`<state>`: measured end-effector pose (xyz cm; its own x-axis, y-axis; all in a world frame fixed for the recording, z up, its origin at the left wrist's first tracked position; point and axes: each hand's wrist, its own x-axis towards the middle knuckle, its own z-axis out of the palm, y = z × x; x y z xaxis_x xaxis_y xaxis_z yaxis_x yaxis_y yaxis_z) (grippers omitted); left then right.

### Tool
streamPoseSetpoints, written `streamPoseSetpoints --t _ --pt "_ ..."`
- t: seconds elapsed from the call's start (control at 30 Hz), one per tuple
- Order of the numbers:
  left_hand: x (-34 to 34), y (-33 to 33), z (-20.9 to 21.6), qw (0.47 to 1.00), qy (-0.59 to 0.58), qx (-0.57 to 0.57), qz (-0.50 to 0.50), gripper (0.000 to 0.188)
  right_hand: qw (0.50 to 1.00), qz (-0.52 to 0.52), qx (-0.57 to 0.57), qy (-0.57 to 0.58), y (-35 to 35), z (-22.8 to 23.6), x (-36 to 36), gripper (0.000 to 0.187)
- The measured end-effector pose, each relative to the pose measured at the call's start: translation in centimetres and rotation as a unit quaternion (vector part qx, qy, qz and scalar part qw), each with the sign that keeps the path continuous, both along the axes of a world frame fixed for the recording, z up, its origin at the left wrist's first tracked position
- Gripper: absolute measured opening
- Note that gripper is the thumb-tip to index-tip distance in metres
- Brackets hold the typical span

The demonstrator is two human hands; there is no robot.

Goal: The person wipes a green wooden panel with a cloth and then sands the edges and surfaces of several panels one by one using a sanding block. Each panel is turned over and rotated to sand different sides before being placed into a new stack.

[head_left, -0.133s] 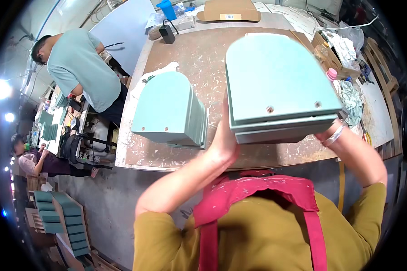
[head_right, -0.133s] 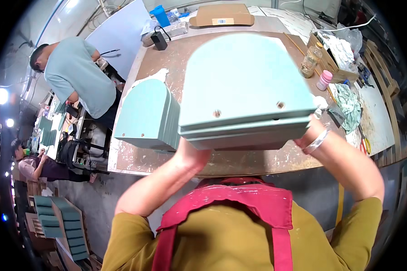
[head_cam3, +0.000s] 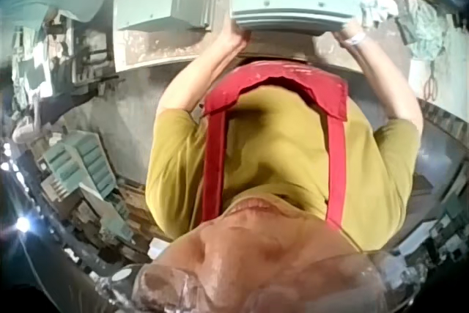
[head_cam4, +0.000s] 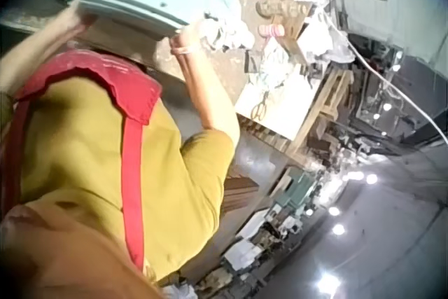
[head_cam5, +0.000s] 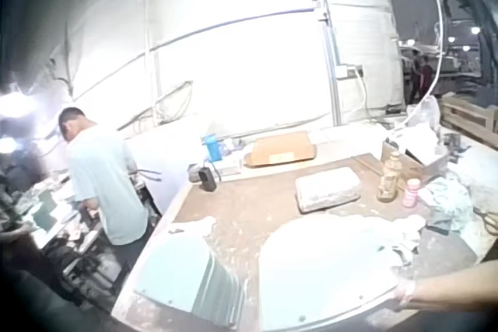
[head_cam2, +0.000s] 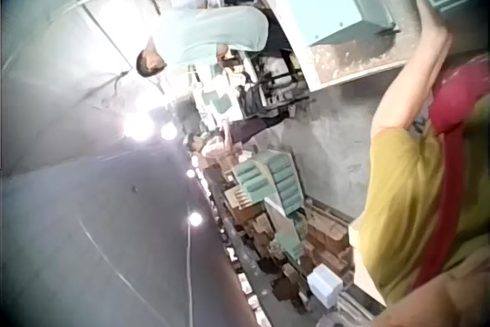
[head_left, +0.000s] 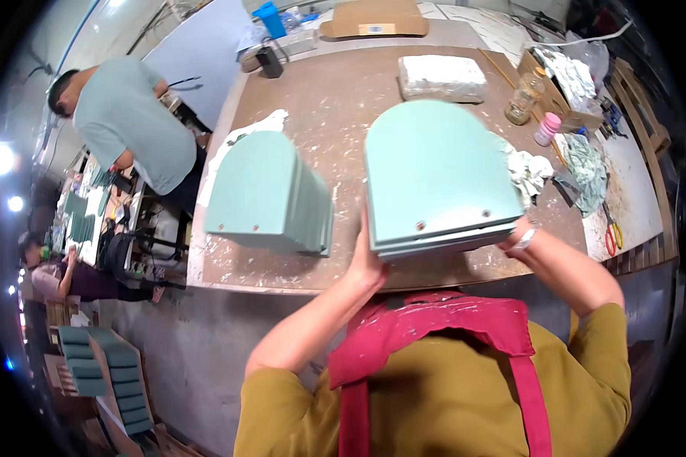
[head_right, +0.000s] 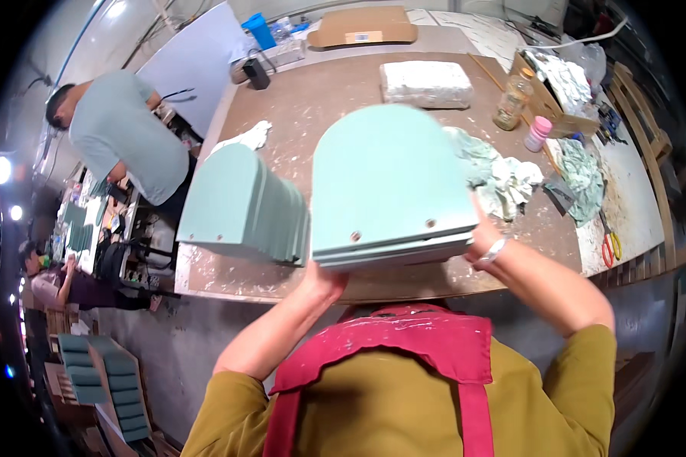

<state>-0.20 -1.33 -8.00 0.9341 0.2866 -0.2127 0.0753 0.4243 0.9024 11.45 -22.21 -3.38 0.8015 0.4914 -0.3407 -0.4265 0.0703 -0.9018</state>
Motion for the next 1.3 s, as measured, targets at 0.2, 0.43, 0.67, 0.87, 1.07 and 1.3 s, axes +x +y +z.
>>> streamPoseSetpoints --t 0.2,0.43,0.67,0.87,1.07,1.3 --pt "0.1 0.1 -5.2 0.995 0.005 0.091 -0.043 0.053 0.999 0.016 0.028 -0.033 2.7 -2.8 1.2 0.043" --pt "2.1 1.4 -9.4 0.99 0.057 0.113 -0.064 0.048 0.99 0.0 0.124 -0.072 3.7 -12.1 3.6 0.058" --pt "2.5 3.1 -10.0 0.975 0.1 0.195 -0.033 0.044 0.983 0.021 -0.025 -0.182 2.1 -12.5 5.2 0.059" --pt "0.4 2.9 2.4 0.884 -0.015 0.407 0.229 0.031 0.755 0.048 -0.37 -0.539 -4.9 -5.6 14.7 0.068" --pt "2.2 -5.8 9.8 0.59 -0.226 0.765 -0.124 0.06 0.737 0.146 -0.406 -0.521 -5.7 -14.2 20.0 0.049" --pt "2.4 -5.6 4.9 0.57 -0.163 0.793 -0.137 0.06 0.836 0.219 -0.127 -0.487 1.4 8.9 15.1 0.035"
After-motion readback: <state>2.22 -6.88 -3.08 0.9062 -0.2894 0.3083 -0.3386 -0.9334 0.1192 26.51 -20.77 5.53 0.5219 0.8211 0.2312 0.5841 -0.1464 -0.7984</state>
